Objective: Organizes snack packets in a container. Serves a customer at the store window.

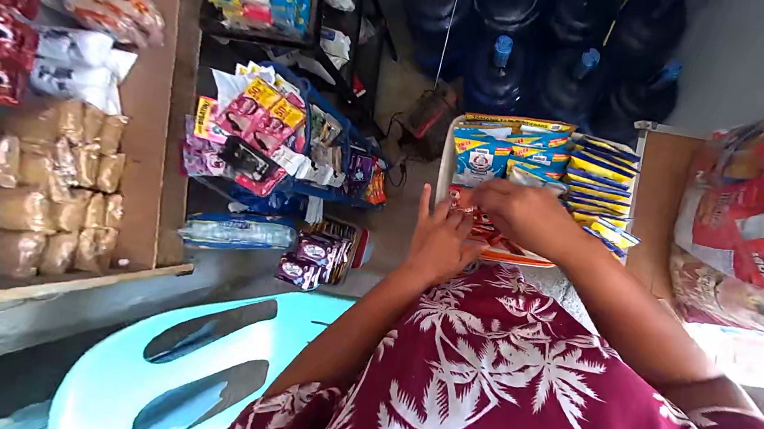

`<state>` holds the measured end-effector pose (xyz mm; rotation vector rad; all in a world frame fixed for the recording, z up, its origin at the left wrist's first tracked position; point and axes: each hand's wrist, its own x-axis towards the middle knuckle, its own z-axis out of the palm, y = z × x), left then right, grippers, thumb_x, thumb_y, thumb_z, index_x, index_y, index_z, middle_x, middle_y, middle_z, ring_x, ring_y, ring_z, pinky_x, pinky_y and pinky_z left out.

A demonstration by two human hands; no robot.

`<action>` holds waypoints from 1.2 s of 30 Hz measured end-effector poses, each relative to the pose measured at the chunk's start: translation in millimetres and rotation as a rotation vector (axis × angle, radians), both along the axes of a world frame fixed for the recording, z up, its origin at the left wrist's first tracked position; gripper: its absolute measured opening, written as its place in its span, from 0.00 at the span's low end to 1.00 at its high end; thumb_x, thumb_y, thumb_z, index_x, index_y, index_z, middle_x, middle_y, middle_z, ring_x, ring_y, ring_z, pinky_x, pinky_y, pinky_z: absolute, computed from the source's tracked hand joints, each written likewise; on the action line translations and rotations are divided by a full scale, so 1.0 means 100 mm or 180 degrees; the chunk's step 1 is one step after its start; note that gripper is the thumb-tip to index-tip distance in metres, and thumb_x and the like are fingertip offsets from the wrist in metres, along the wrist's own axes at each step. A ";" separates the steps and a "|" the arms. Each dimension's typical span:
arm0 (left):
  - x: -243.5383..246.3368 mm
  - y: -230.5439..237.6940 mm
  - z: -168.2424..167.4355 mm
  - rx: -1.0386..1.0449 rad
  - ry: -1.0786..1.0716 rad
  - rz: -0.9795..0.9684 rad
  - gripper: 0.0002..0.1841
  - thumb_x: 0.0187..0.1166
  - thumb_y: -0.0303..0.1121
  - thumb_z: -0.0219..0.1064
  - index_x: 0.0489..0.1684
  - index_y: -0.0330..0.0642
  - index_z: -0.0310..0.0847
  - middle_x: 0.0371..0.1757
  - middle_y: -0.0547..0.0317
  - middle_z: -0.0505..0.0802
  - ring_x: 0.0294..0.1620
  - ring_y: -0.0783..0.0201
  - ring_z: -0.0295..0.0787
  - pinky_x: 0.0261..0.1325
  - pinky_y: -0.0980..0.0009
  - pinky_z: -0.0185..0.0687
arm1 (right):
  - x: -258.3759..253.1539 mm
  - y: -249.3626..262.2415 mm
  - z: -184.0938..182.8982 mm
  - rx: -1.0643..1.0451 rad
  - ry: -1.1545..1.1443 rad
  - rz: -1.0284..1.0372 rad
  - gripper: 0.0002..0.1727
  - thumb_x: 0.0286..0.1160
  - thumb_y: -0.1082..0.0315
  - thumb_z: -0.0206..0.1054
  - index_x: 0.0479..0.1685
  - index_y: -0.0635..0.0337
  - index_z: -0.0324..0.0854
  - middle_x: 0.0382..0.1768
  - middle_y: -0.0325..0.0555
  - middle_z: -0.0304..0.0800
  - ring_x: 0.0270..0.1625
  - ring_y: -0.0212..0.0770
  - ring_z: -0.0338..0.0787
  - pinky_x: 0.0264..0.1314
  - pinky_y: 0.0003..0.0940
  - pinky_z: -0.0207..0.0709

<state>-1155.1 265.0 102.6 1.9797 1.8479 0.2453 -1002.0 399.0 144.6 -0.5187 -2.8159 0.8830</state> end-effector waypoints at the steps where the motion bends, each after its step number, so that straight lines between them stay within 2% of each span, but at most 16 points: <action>1: -0.03 0.00 -0.01 0.0022 -0.0014 -0.0081 0.29 0.84 0.55 0.61 0.63 0.36 0.88 0.67 0.41 0.90 0.83 0.34 0.70 0.88 0.25 0.29 | -0.19 -0.03 -0.07 0.0110 -0.0277 0.0069 0.12 0.79 0.77 0.63 0.54 0.61 0.90 0.59 0.53 0.92 0.51 0.57 0.95 0.47 0.60 0.88; 4: -0.13 0.02 -0.10 0.0074 -0.0018 -0.0439 0.29 0.82 0.57 0.63 0.64 0.39 0.87 0.69 0.43 0.89 0.82 0.38 0.73 0.89 0.28 0.31 | -0.52 -0.09 -0.31 0.0421 -0.0754 0.0194 0.10 0.76 0.81 0.63 0.48 0.66 0.89 0.53 0.58 0.92 0.50 0.61 0.94 0.44 0.61 0.86; 6: -0.23 0.04 -0.15 0.0121 -0.0017 -0.0731 0.28 0.83 0.55 0.63 0.66 0.39 0.86 0.69 0.44 0.89 0.80 0.41 0.75 0.89 0.28 0.32 | -0.57 -0.08 -0.42 0.0522 -0.0836 0.0266 0.12 0.75 0.83 0.63 0.49 0.66 0.89 0.52 0.57 0.93 0.50 0.61 0.94 0.44 0.59 0.87; 9: -0.30 0.06 -0.22 0.0246 -0.0036 -0.0984 0.23 0.84 0.49 0.63 0.63 0.39 0.87 0.63 0.45 0.92 0.74 0.42 0.82 0.87 0.27 0.38 | -0.54 -0.03 -0.52 0.0572 -0.0813 0.0356 0.16 0.75 0.83 0.64 0.56 0.63 0.89 0.61 0.52 0.92 0.53 0.59 0.94 0.45 0.58 0.87; 11: -0.31 0.08 -0.23 0.0205 -0.0043 -0.1038 0.21 0.84 0.46 0.64 0.63 0.39 0.87 0.59 0.45 0.92 0.69 0.43 0.85 0.86 0.29 0.44 | -0.55 0.00 -0.59 0.0540 -0.0833 0.0380 0.16 0.74 0.84 0.64 0.55 0.62 0.90 0.63 0.51 0.92 0.56 0.59 0.94 0.48 0.58 0.88; 13: -0.30 0.10 -0.22 0.0232 -0.0029 -0.1030 0.18 0.82 0.43 0.66 0.59 0.39 0.88 0.55 0.46 0.93 0.65 0.43 0.86 0.85 0.30 0.49 | -0.57 -0.01 -0.62 0.0476 -0.0943 0.0355 0.16 0.75 0.85 0.62 0.55 0.64 0.89 0.62 0.53 0.91 0.56 0.60 0.93 0.50 0.59 0.87; 16: -0.27 0.09 -0.24 0.0293 -0.0021 -0.0958 0.14 0.79 0.36 0.69 0.55 0.40 0.90 0.53 0.46 0.93 0.63 0.42 0.87 0.84 0.31 0.53 | -0.58 -0.02 -0.63 0.0543 -0.1031 0.0314 0.15 0.74 0.85 0.63 0.54 0.63 0.88 0.58 0.55 0.91 0.53 0.60 0.93 0.46 0.58 0.88; 18: -0.24 0.09 -0.26 0.0335 -0.0021 -0.0863 0.13 0.77 0.34 0.70 0.55 0.39 0.90 0.52 0.46 0.93 0.62 0.42 0.87 0.83 0.31 0.55 | -0.57 0.01 -0.62 0.0562 -0.1148 0.0362 0.16 0.74 0.85 0.63 0.56 0.63 0.88 0.59 0.57 0.89 0.53 0.62 0.93 0.46 0.59 0.87; 23: -0.16 0.11 -0.14 0.0006 -0.0056 -0.0599 0.14 0.77 0.33 0.72 0.55 0.36 0.89 0.52 0.42 0.93 0.61 0.39 0.87 0.75 0.37 0.67 | -0.60 0.03 -0.64 0.0591 -0.1180 0.0480 0.16 0.76 0.84 0.60 0.55 0.64 0.88 0.52 0.63 0.90 0.51 0.66 0.92 0.47 0.63 0.85; 26: -0.13 0.09 -0.12 -0.0001 -0.0037 -0.0512 0.14 0.77 0.33 0.72 0.55 0.35 0.89 0.52 0.41 0.93 0.60 0.39 0.87 0.68 0.40 0.73 | -0.60 0.06 -0.66 0.0653 -0.1141 0.0657 0.13 0.76 0.84 0.61 0.51 0.66 0.88 0.49 0.63 0.90 0.51 0.66 0.92 0.44 0.63 0.84; 29: -0.10 0.06 -0.09 0.0048 -0.0023 -0.0417 0.15 0.75 0.31 0.74 0.56 0.33 0.88 0.52 0.40 0.93 0.59 0.38 0.87 0.66 0.40 0.75 | -0.61 0.08 -0.67 0.0764 -0.1129 0.0859 0.13 0.75 0.84 0.60 0.50 0.67 0.87 0.51 0.62 0.90 0.52 0.66 0.92 0.44 0.62 0.84; 34: -0.04 0.04 -0.03 -0.0139 -0.0050 -0.0233 0.17 0.76 0.30 0.73 0.60 0.32 0.87 0.60 0.40 0.91 0.66 0.37 0.84 0.67 0.39 0.74 | -0.64 0.12 -0.59 0.1038 -0.1103 0.1043 0.10 0.73 0.85 0.61 0.44 0.70 0.87 0.50 0.63 0.90 0.50 0.66 0.91 0.43 0.61 0.83; 36: -0.02 0.03 -0.02 -0.0198 -0.0073 -0.0175 0.17 0.78 0.32 0.72 0.62 0.33 0.86 0.62 0.39 0.90 0.68 0.36 0.82 0.69 0.38 0.73 | -0.64 0.12 -0.49 0.1105 -0.1162 0.0987 0.09 0.73 0.86 0.61 0.44 0.72 0.86 0.55 0.64 0.89 0.51 0.66 0.91 0.44 0.60 0.82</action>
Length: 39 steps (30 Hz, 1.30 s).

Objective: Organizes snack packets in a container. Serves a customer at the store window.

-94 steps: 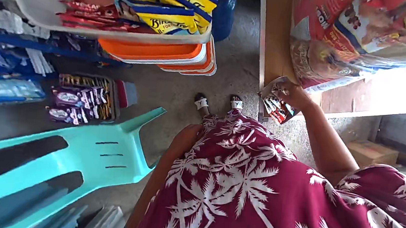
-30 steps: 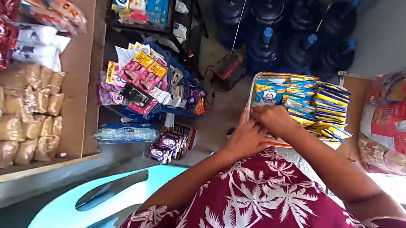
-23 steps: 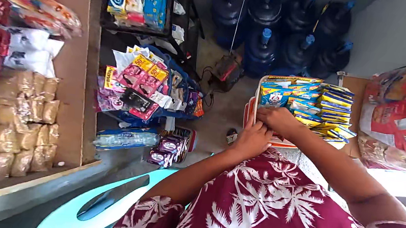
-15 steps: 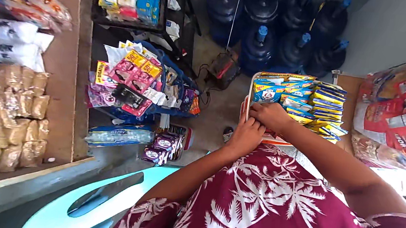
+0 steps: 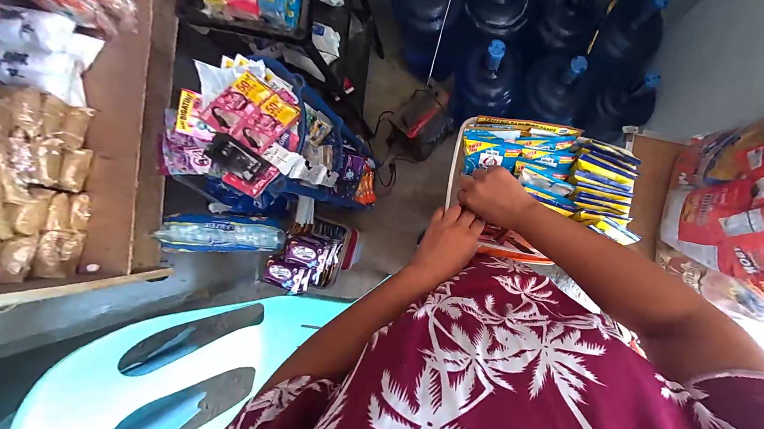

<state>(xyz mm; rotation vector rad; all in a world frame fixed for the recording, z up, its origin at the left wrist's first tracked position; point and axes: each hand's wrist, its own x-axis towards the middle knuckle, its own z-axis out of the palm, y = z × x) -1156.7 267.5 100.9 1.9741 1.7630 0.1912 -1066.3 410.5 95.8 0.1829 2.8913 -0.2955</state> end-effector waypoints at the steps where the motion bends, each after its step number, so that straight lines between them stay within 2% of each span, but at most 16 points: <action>1: 0.00 -0.01 -0.03 0.0018 -0.0004 0.0019 0.18 0.78 0.32 0.71 0.63 0.33 0.86 0.63 0.39 0.89 0.69 0.36 0.82 0.69 0.38 0.74 | 0.00 0.00 0.06 0.0038 -0.0025 -0.0040 0.10 0.73 0.86 0.60 0.45 0.72 0.86 0.59 0.63 0.87 0.52 0.65 0.90 0.45 0.59 0.82; 3: 0.00 -0.01 -0.10 0.0021 -0.0025 0.0038 0.18 0.80 0.32 0.69 0.65 0.34 0.85 0.66 0.39 0.89 0.71 0.36 0.81 0.70 0.38 0.74 | 0.02 -0.01 0.14 0.0127 0.0074 -0.0155 0.09 0.73 0.86 0.61 0.43 0.72 0.87 0.65 0.61 0.84 0.55 0.63 0.89 0.47 0.57 0.82; 5: 0.00 -0.02 -0.12 0.0005 -0.0042 0.0045 0.19 0.80 0.32 0.69 0.66 0.34 0.84 0.67 0.40 0.88 0.71 0.36 0.81 0.69 0.39 0.75 | 0.05 0.00 0.15 0.0176 0.0176 -0.0239 0.09 0.74 0.84 0.62 0.42 0.70 0.88 0.64 0.61 0.85 0.58 0.63 0.88 0.49 0.58 0.81; 8: 0.01 -0.02 -0.12 -0.0054 -0.0023 0.0038 0.20 0.80 0.34 0.68 0.68 0.34 0.84 0.67 0.40 0.88 0.72 0.37 0.80 0.69 0.39 0.74 | 0.11 0.04 0.05 0.0378 0.0465 -0.0120 0.08 0.77 0.81 0.61 0.40 0.68 0.88 0.45 0.59 0.90 0.55 0.62 0.89 0.48 0.56 0.80; 11: 0.02 -0.02 -0.11 -0.0081 0.0037 0.0035 0.20 0.81 0.35 0.68 0.68 0.35 0.83 0.65 0.40 0.89 0.72 0.36 0.79 0.69 0.39 0.74 | 0.14 0.03 -0.01 0.0476 0.0320 0.0001 0.09 0.76 0.82 0.61 0.41 0.66 0.88 0.39 0.56 0.92 0.56 0.60 0.88 0.59 0.56 0.73; 15: 0.03 -0.01 -0.10 -0.0103 0.0075 0.0020 0.20 0.81 0.36 0.68 0.66 0.34 0.84 0.62 0.39 0.89 0.71 0.36 0.80 0.68 0.39 0.74 | 0.13 -0.05 -0.03 0.0324 -0.0137 -0.0028 0.12 0.76 0.84 0.60 0.53 0.67 0.83 0.47 0.58 0.90 0.63 0.62 0.85 0.72 0.61 0.69; 20: 0.03 -0.01 -0.07 -0.0288 0.0012 0.0005 0.21 0.82 0.38 0.68 0.68 0.32 0.83 0.65 0.35 0.88 0.72 0.34 0.79 0.70 0.37 0.72 | 0.10 -0.09 -0.08 0.0111 -0.0143 -0.0384 0.12 0.76 0.83 0.61 0.53 0.70 0.86 0.53 0.62 0.91 0.63 0.64 0.87 0.74 0.66 0.67; 23: 0.01 -0.03 -0.08 -0.0231 -0.0045 -0.0056 0.22 0.83 0.37 0.67 0.69 0.32 0.81 0.66 0.37 0.87 0.74 0.35 0.78 0.72 0.38 0.71 | 0.09 -0.09 -0.07 0.0023 -0.0342 -0.0508 0.11 0.76 0.81 0.63 0.54 0.69 0.84 0.50 0.62 0.91 0.61 0.64 0.88 0.73 0.65 0.66; 26: -0.06 -0.13 -0.11 0.0531 -0.0324 -0.0047 0.19 0.81 0.39 0.68 0.62 0.34 0.87 0.65 0.41 0.89 0.78 0.36 0.76 0.84 0.31 0.54 | 0.13 -0.08 -0.06 -0.0080 -0.0384 -0.0501 0.14 0.78 0.80 0.62 0.58 0.68 0.85 0.57 0.63 0.89 0.64 0.65 0.86 0.69 0.66 0.68; 28: -0.15 -0.20 -0.11 0.1167 -0.0395 0.0099 0.17 0.82 0.41 0.66 0.56 0.39 0.90 0.63 0.46 0.91 0.79 0.38 0.76 0.86 0.27 0.45 | 0.15 -0.05 0.04 -0.0181 -0.0313 -0.0465 0.16 0.78 0.83 0.60 0.60 0.67 0.86 0.62 0.63 0.88 0.67 0.65 0.86 0.67 0.65 0.72; 32: -0.30 -0.27 -0.05 0.1375 -0.0514 0.0621 0.14 0.84 0.38 0.61 0.53 0.43 0.92 0.63 0.50 0.92 0.79 0.39 0.76 0.86 0.30 0.47 | 0.29 0.00 0.42 -0.0075 -0.0085 -0.0444 0.11 0.79 0.81 0.62 0.51 0.66 0.88 0.54 0.61 0.89 0.62 0.63 0.87 0.62 0.61 0.76; 34: -0.35 -0.28 -0.07 0.1320 -0.0592 0.0733 0.13 0.83 0.36 0.62 0.51 0.43 0.92 0.63 0.50 0.92 0.78 0.39 0.77 0.85 0.31 0.49 | 0.40 -0.01 0.49 0.0043 -0.0015 -0.0322 0.09 0.73 0.79 0.69 0.48 0.63 0.90 0.48 0.58 0.91 0.57 0.62 0.88 0.61 0.62 0.74; 35: -0.36 -0.27 -0.07 0.1298 -0.0621 0.0750 0.13 0.83 0.35 0.62 0.51 0.43 0.92 0.63 0.50 0.92 0.78 0.39 0.77 0.85 0.32 0.50 | 0.45 -0.04 0.47 0.0035 0.0013 -0.0249 0.09 0.67 0.79 0.73 0.44 0.61 0.91 0.49 0.56 0.92 0.56 0.61 0.88 0.63 0.63 0.73; 37: -0.36 -0.25 -0.07 0.1291 -0.0677 0.0739 0.13 0.83 0.35 0.62 0.51 0.42 0.92 0.63 0.50 0.92 0.78 0.39 0.77 0.85 0.32 0.51 | 0.51 -0.12 0.40 -0.0057 -0.0028 -0.0081 0.12 0.60 0.80 0.78 0.43 0.59 0.91 0.59 0.55 0.91 0.60 0.62 0.88 0.68 0.67 0.69; 38: -0.35 -0.25 -0.06 0.1288 -0.0706 0.0734 0.13 0.83 0.35 0.62 0.51 0.42 0.92 0.63 0.49 0.92 0.78 0.39 0.76 0.86 0.32 0.50 | 0.53 -0.16 0.34 -0.0114 -0.0040 -0.0003 0.12 0.60 0.78 0.79 0.43 0.59 0.91 0.60 0.57 0.91 0.61 0.63 0.87 0.70 0.69 0.68; 39: -0.35 -0.25 -0.05 0.1273 -0.0739 0.0747 0.13 0.83 0.35 0.62 0.51 0.42 0.92 0.63 0.49 0.92 0.79 0.39 0.76 0.86 0.32 0.50 | 0.54 -0.18 0.29 -0.0187 -0.0025 0.0020 0.09 0.64 0.77 0.78 0.43 0.59 0.91 0.54 0.58 0.91 0.62 0.64 0.87 0.72 0.70 0.66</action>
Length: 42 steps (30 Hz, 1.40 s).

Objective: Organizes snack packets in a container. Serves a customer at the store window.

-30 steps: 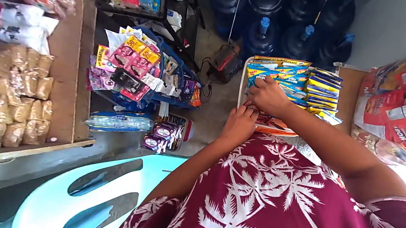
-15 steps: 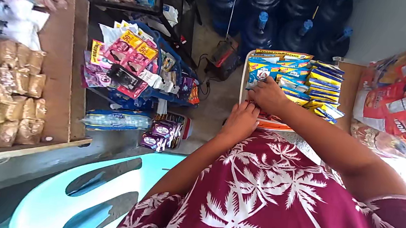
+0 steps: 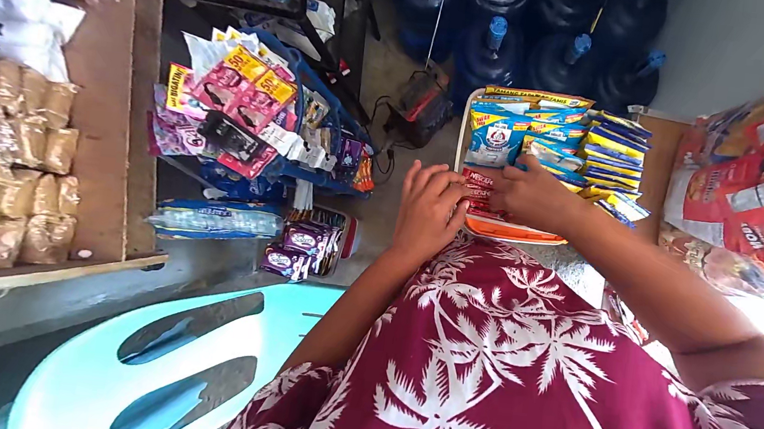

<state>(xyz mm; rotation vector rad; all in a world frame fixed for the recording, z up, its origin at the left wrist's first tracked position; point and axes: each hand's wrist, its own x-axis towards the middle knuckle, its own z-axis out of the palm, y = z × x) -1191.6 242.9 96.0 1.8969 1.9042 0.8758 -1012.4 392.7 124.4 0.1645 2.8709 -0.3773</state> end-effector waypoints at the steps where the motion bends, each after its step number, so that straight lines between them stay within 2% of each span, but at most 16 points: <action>1: 0.00 0.00 0.01 -0.0004 -0.0044 0.0009 0.13 0.82 0.34 0.62 0.51 0.42 0.92 0.63 0.49 0.92 0.78 0.39 0.76 0.86 0.33 0.50 | 0.00 -0.01 -0.03 -0.0070 -0.0005 -0.0024 0.07 0.66 0.75 0.77 0.42 0.60 0.91 0.49 0.57 0.92 0.62 0.63 0.88 0.75 0.71 0.65; 3: -0.02 -0.01 0.01 -0.0010 -0.0118 0.0031 0.13 0.82 0.34 0.63 0.52 0.43 0.92 0.63 0.49 0.92 0.78 0.40 0.77 0.86 0.33 0.51 | -0.01 0.02 -0.02 -0.0233 -0.0132 -0.0154 0.07 0.68 0.71 0.78 0.43 0.60 0.91 0.49 0.56 0.93 0.62 0.62 0.88 0.76 0.72 0.62; 5: -0.04 -0.03 -0.01 -0.0001 -0.0179 0.0043 0.13 0.81 0.34 0.63 0.53 0.43 0.92 0.63 0.50 0.92 0.77 0.41 0.78 0.85 0.34 0.52 | -0.04 0.06 0.06 -0.0371 -0.0149 -0.0320 0.08 0.69 0.67 0.77 0.44 0.59 0.91 0.55 0.55 0.94 0.60 0.61 0.90 0.75 0.72 0.63; 9: -0.06 -0.03 -0.02 -0.0037 -0.0253 0.0081 0.12 0.81 0.34 0.63 0.52 0.41 0.92 0.64 0.48 0.92 0.75 0.42 0.81 0.83 0.34 0.57 | -0.14 0.09 0.24 -0.0508 0.0092 -0.0478 0.08 0.74 0.69 0.71 0.47 0.61 0.91 0.46 0.56 0.94 0.56 0.60 0.90 0.74 0.70 0.65; 14: -0.04 -0.03 0.02 -0.0024 -0.0419 0.0190 0.14 0.81 0.34 0.64 0.57 0.40 0.90 0.77 0.41 0.81 0.79 0.42 0.75 0.85 0.38 0.56 | -0.25 0.11 0.40 -0.0532 0.0349 -0.0815 0.09 0.78 0.68 0.67 0.45 0.63 0.89 0.42 0.56 0.93 0.50 0.58 0.92 0.61 0.66 0.73; 19: -0.06 -0.04 0.00 0.0043 -0.0413 0.0269 0.14 0.80 0.34 0.65 0.57 0.40 0.90 0.77 0.40 0.81 0.76 0.40 0.76 0.80 0.42 0.64 | -0.22 0.08 0.42 -0.0447 0.0526 -0.1203 0.10 0.81 0.66 0.66 0.48 0.63 0.87 0.41 0.56 0.93 0.48 0.58 0.93 0.62 0.65 0.75; 20: -0.06 -0.04 0.01 0.0030 -0.0399 0.0271 0.14 0.80 0.34 0.65 0.56 0.40 0.90 0.77 0.40 0.81 0.77 0.40 0.76 0.80 0.42 0.64 | -0.19 0.05 0.38 -0.0260 0.0504 -0.1204 0.09 0.82 0.67 0.66 0.48 0.62 0.87 0.43 0.55 0.94 0.51 0.58 0.93 0.66 0.66 0.73; 22: -0.06 -0.05 0.02 -0.0008 -0.0370 0.0263 0.14 0.80 0.33 0.65 0.56 0.40 0.90 0.77 0.41 0.81 0.77 0.40 0.76 0.81 0.41 0.62 | -0.10 -0.01 0.33 0.0079 0.0435 -0.1127 0.10 0.80 0.76 0.64 0.51 0.61 0.89 0.55 0.54 0.93 0.64 0.59 0.90 0.77 0.71 0.64; 23: -0.06 -0.05 0.02 -0.0025 -0.0362 0.0253 0.14 0.80 0.33 0.65 0.57 0.40 0.90 0.77 0.41 0.81 0.78 0.40 0.75 0.82 0.39 0.60 | -0.05 -0.04 0.33 0.0206 0.0486 -0.1097 0.13 0.78 0.80 0.63 0.52 0.61 0.90 0.59 0.53 0.93 0.66 0.59 0.89 0.76 0.71 0.65; 25: -0.06 -0.06 0.02 -0.0045 -0.0347 0.0237 0.14 0.80 0.33 0.65 0.57 0.40 0.90 0.77 0.40 0.81 0.79 0.39 0.75 0.83 0.37 0.58 | 0.08 -0.09 0.41 0.0186 0.0523 -0.1186 0.11 0.74 0.82 0.64 0.48 0.63 0.89 0.58 0.55 0.92 0.61 0.60 0.90 0.64 0.64 0.74; 28: -0.05 -0.05 0.02 -0.0197 -0.0326 0.0183 0.14 0.80 0.33 0.65 0.57 0.40 0.90 0.78 0.42 0.81 0.80 0.39 0.74 0.84 0.36 0.56 | 0.28 -0.16 0.49 -0.0356 0.0081 -0.1555 0.09 0.78 0.77 0.64 0.48 0.65 0.88 0.50 0.60 0.91 0.53 0.64 0.92 0.51 0.64 0.85; 31: -0.03 -0.02 0.04 -0.0248 -0.0304 0.0108 0.13 0.80 0.32 0.65 0.56 0.40 0.90 0.77 0.41 0.81 0.79 0.38 0.74 0.83 0.35 0.57 | 0.39 -0.27 0.38 -0.0756 -0.0409 -0.1742 0.12 0.80 0.71 0.65 0.56 0.65 0.87 0.54 0.62 0.91 0.61 0.66 0.89 0.56 0.67 0.83; 34: -0.02 0.01 0.02 -0.0194 -0.0292 0.0073 0.13 0.80 0.32 0.65 0.56 0.40 0.91 0.76 0.41 0.82 0.77 0.38 0.76 0.81 0.37 0.60 | 0.46 -0.36 0.24 -0.0794 -0.0455 -0.1757 0.14 0.86 0.66 0.60 0.57 0.61 0.89 0.51 0.61 0.93 0.56 0.65 0.92 0.53 0.68 0.83; 36: -0.03 0.02 0.00 -0.0192 -0.0327 0.0041 0.13 0.80 0.33 0.65 0.56 0.40 0.91 0.75 0.41 0.83 0.76 0.38 0.76 0.80 0.37 0.60 | 0.47 -0.36 0.25 -0.0906 -0.0538 -0.1769 0.15 0.87 0.63 0.61 0.58 0.59 0.90 0.50 0.59 0.94 0.54 0.64 0.93 0.54 0.69 0.82; 39: -0.06 0.01 -0.02 -0.0229 -0.0369 -0.0007 0.14 0.80 0.33 0.64 0.57 0.41 0.91 0.76 0.42 0.82 0.77 0.40 0.76 0.82 0.36 0.59 | 0.48 -0.35 0.32 -0.1041 -0.0640 -0.1785 0.12 0.82 0.71 0.66 0.56 0.63 0.89 0.52 0.61 0.93 0.57 0.65 0.92 0.60 0.68 0.81; 42: -0.08 0.00 -0.03 -0.0236 -0.0433 0.0026 0.14 0.80 0.33 0.64 0.56 0.41 0.91 0.76 0.42 0.82 0.77 0.40 0.76 0.81 0.36 0.60 | 0.51 -0.32 0.40 -0.0920 -0.0318 -0.1808 0.11 0.82 0.77 0.62 0.52 0.63 0.90 0.48 0.60 0.94 0.53 0.65 0.93 0.56 0.67 0.83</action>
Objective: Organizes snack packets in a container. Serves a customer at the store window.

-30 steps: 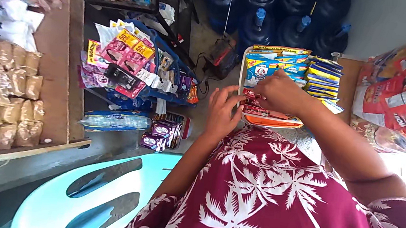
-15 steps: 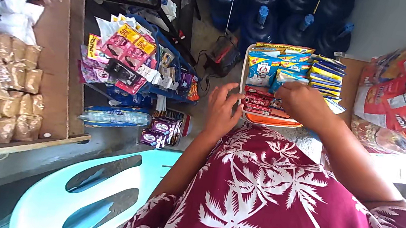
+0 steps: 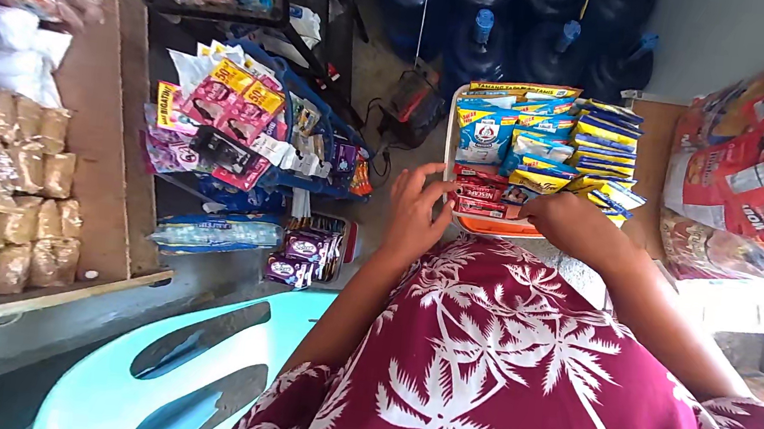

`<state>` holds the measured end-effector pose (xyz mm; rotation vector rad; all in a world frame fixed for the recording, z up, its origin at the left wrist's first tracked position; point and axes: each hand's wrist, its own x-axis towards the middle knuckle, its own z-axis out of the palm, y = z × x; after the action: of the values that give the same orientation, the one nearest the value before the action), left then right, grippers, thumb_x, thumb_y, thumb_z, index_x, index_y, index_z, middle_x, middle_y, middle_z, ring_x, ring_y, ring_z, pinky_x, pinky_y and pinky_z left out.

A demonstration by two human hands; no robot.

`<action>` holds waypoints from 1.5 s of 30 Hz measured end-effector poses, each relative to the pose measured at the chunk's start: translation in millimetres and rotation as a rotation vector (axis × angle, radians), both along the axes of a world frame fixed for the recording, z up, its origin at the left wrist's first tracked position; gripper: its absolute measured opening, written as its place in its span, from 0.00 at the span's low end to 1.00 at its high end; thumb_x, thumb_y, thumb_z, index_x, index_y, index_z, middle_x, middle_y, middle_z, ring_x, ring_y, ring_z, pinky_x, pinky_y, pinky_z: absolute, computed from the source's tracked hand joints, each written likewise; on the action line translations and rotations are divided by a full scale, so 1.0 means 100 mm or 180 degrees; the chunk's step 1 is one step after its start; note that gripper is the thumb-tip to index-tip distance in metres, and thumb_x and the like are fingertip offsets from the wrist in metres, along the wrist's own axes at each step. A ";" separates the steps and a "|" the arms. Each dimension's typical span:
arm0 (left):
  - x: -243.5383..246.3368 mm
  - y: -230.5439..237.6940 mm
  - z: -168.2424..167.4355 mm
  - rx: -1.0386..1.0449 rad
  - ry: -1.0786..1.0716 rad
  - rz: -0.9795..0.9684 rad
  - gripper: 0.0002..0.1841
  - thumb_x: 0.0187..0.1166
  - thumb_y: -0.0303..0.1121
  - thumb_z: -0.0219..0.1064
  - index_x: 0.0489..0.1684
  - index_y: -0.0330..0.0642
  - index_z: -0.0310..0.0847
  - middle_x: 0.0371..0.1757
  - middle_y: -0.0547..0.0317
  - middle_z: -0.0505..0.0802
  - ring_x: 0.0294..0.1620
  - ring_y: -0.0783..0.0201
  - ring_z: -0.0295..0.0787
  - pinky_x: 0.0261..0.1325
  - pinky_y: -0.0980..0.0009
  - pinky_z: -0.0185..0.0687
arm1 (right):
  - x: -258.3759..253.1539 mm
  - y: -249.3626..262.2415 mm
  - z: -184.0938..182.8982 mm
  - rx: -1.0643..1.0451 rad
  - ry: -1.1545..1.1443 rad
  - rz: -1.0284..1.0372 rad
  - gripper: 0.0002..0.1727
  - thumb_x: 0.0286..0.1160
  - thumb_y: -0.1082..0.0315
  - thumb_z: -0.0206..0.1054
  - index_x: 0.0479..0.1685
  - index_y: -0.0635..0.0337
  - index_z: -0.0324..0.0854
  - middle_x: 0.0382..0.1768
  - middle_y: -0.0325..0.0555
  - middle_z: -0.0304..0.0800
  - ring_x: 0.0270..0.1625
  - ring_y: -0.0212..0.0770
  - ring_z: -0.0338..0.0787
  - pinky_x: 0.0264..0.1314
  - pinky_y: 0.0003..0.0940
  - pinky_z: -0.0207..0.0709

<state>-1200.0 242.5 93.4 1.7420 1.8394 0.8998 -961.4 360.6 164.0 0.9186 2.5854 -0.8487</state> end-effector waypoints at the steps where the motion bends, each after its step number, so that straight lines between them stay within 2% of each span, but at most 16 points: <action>1: -0.01 -0.01 -0.01 0.0020 -0.0010 0.0019 0.14 0.79 0.33 0.64 0.55 0.41 0.91 0.76 0.42 0.83 0.77 0.40 0.77 0.80 0.38 0.62 | 0.01 0.01 0.04 0.0080 0.0187 -0.0050 0.11 0.82 0.77 0.62 0.51 0.64 0.90 0.48 0.60 0.94 0.52 0.64 0.94 0.55 0.66 0.84; 3: -0.03 -0.02 -0.01 0.0016 -0.0062 0.0050 0.13 0.79 0.33 0.65 0.55 0.40 0.91 0.75 0.41 0.83 0.76 0.39 0.76 0.78 0.39 0.63 | 0.00 0.03 0.13 0.0233 0.0653 -0.0169 0.12 0.82 0.76 0.61 0.55 0.64 0.89 0.47 0.59 0.94 0.50 0.61 0.95 0.54 0.62 0.86; 6: -0.06 -0.03 -0.01 -0.0008 -0.0110 0.0098 0.14 0.79 0.32 0.64 0.55 0.40 0.91 0.75 0.41 0.83 0.76 0.40 0.76 0.77 0.40 0.66 | -0.12 0.00 0.14 0.0475 0.1463 -0.0419 0.13 0.84 0.75 0.59 0.56 0.65 0.87 0.46 0.55 0.95 0.47 0.50 0.96 0.55 0.48 0.88; 8: -0.07 -0.03 0.00 -0.0054 -0.0147 0.0120 0.14 0.79 0.32 0.64 0.55 0.40 0.91 0.75 0.42 0.82 0.76 0.40 0.75 0.78 0.41 0.66 | -0.23 -0.05 0.03 0.0409 0.1690 -0.0534 0.15 0.84 0.76 0.57 0.59 0.66 0.87 0.49 0.55 0.95 0.48 0.49 0.96 0.57 0.46 0.88; 10: -0.07 -0.04 0.01 -0.0045 -0.0136 0.0133 0.13 0.79 0.33 0.65 0.54 0.39 0.91 0.75 0.41 0.82 0.76 0.40 0.76 0.78 0.41 0.66 | -0.31 -0.09 -0.14 0.0246 0.1414 -0.0433 0.16 0.85 0.77 0.56 0.62 0.66 0.86 0.53 0.57 0.94 0.53 0.55 0.95 0.60 0.52 0.87; 11: -0.07 -0.04 0.02 -0.0030 -0.0123 0.0127 0.13 0.79 0.33 0.65 0.54 0.39 0.91 0.75 0.41 0.82 0.76 0.40 0.76 0.77 0.40 0.66 | -0.32 -0.10 -0.23 0.0293 0.1236 -0.0334 0.16 0.83 0.79 0.57 0.61 0.66 0.87 0.57 0.58 0.93 0.61 0.58 0.93 0.67 0.54 0.84; 12: -0.06 -0.03 0.04 -0.0015 -0.0108 0.0101 0.13 0.79 0.33 0.64 0.54 0.39 0.91 0.75 0.41 0.82 0.76 0.40 0.76 0.78 0.41 0.66 | -0.31 -0.11 -0.30 0.0379 0.1152 -0.0258 0.16 0.81 0.82 0.57 0.60 0.66 0.88 0.62 0.58 0.92 0.69 0.60 0.88 0.75 0.55 0.79; 14: -0.02 0.00 0.09 0.0033 -0.0108 -0.0051 0.13 0.81 0.33 0.63 0.55 0.37 0.90 0.74 0.39 0.83 0.77 0.39 0.76 0.81 0.41 0.64 | -0.28 -0.10 -0.31 0.0478 0.1161 -0.0204 0.19 0.79 0.84 0.56 0.60 0.65 0.88 0.67 0.58 0.90 0.74 0.60 0.85 0.80 0.53 0.75; 18: 0.12 0.18 0.15 0.0089 0.0059 -0.0814 0.16 0.83 0.32 0.63 0.61 0.32 0.87 0.72 0.36 0.85 0.78 0.39 0.78 0.87 0.39 0.56 | -0.12 -0.07 -0.11 0.0516 0.1233 -0.0311 0.17 0.82 0.79 0.56 0.60 0.63 0.88 0.65 0.56 0.91 0.68 0.57 0.90 0.70 0.56 0.82; 22: 0.23 0.43 0.14 -0.0024 0.0456 -0.1233 0.17 0.83 0.32 0.64 0.64 0.34 0.86 0.69 0.39 0.88 0.79 0.39 0.78 0.87 0.35 0.52 | 0.15 -0.02 0.04 0.0763 0.1426 -0.0602 0.15 0.84 0.73 0.58 0.60 0.65 0.88 0.62 0.54 0.92 0.65 0.52 0.92 0.69 0.52 0.83; 26: 0.35 0.61 0.13 0.0331 0.0384 -0.1330 0.15 0.80 0.29 0.66 0.62 0.34 0.87 0.66 0.39 0.89 0.72 0.39 0.83 0.81 0.41 0.67 | 0.52 -0.02 0.17 0.1147 0.1488 -0.1141 0.15 0.85 0.72 0.59 0.60 0.65 0.88 0.61 0.55 0.92 0.66 0.50 0.91 0.71 0.45 0.83; 30: 0.47 0.80 0.12 0.0341 0.0360 -0.1281 0.16 0.82 0.27 0.65 0.64 0.31 0.84 0.63 0.37 0.88 0.67 0.38 0.85 0.72 0.47 0.78 | 0.82 -0.09 0.24 0.1300 0.1322 -0.1406 0.15 0.86 0.72 0.59 0.61 0.67 0.86 0.62 0.57 0.91 0.64 0.53 0.92 0.69 0.47 0.83; 34: 0.55 0.91 0.10 0.0090 0.0426 -0.1178 0.14 0.80 0.28 0.68 0.60 0.32 0.87 0.54 0.37 0.90 0.61 0.37 0.87 0.65 0.44 0.79 | 0.97 -0.17 0.11 0.1305 0.1270 -0.1491 0.14 0.83 0.73 0.61 0.59 0.68 0.86 0.61 0.58 0.92 0.63 0.56 0.92 0.67 0.53 0.83; 37: 0.58 0.92 0.10 -0.0039 0.0355 -0.1151 0.12 0.79 0.30 0.70 0.53 0.33 0.89 0.49 0.38 0.91 0.56 0.38 0.88 0.61 0.42 0.79 | 0.98 -0.25 0.01 0.1141 0.1214 -0.1521 0.14 0.80 0.73 0.65 0.59 0.67 0.87 0.61 0.57 0.92 0.62 0.55 0.92 0.65 0.52 0.85; 41: 0.60 0.92 0.12 -0.0252 0.0272 -0.1133 0.12 0.80 0.32 0.70 0.52 0.32 0.88 0.50 0.38 0.90 0.55 0.39 0.88 0.60 0.41 0.78 | 0.95 -0.29 -0.17 0.0954 0.1276 -0.1604 0.16 0.74 0.77 0.71 0.60 0.66 0.87 0.60 0.60 0.89 0.47 0.53 0.93 0.49 0.48 0.88; 45: 0.62 0.92 0.15 -0.0423 0.0222 -0.1138 0.10 0.81 0.31 0.69 0.51 0.33 0.87 0.51 0.40 0.91 0.58 0.40 0.88 0.64 0.40 0.76 | 0.92 -0.28 -0.35 0.0955 0.1270 -0.1698 0.17 0.73 0.78 0.71 0.61 0.66 0.86 0.60 0.63 0.87 0.45 0.55 0.93 0.47 0.51 0.89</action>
<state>-1138.1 334.3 108.0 1.9526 1.5191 0.5694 -869.5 332.2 129.4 1.7386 2.9004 -0.8475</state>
